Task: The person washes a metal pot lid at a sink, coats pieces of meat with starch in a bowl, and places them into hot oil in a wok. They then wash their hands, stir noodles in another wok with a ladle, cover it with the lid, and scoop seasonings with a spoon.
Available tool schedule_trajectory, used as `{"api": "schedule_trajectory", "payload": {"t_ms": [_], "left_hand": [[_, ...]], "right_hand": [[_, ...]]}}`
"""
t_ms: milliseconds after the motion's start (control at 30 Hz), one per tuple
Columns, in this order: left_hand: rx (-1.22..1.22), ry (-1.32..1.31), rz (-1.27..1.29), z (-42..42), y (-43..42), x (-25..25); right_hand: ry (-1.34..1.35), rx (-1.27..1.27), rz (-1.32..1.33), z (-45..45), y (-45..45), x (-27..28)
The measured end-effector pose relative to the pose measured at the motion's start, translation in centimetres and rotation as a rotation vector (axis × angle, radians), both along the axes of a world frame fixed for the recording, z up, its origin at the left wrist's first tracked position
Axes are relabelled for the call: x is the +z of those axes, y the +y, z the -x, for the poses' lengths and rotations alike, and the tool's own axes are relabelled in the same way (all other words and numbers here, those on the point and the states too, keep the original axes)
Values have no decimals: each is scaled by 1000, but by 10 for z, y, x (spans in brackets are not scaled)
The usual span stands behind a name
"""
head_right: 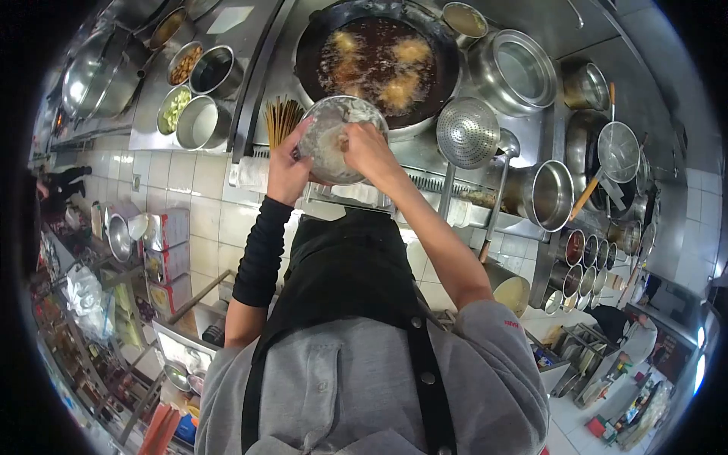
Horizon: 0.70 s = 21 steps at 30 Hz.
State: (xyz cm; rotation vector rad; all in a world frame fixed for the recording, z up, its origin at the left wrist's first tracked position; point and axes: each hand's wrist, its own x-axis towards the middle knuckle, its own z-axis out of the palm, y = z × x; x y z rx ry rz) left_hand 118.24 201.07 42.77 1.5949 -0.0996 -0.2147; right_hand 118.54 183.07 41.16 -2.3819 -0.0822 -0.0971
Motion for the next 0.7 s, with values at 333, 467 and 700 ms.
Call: {"api": "schedule_trajectory", "payload": {"t_ms": [333,467,700], "left_hand": [[14,65,26,-8,3,-47],[30,93,90,-9,8,-53],[19,36,-132,-6,-10,-26]], "right_hand": [[128,-61,-312,-16,-25,41],[196,-14,-275,-29,-44,57],[-73,210,90,-28,3,-20]]}}
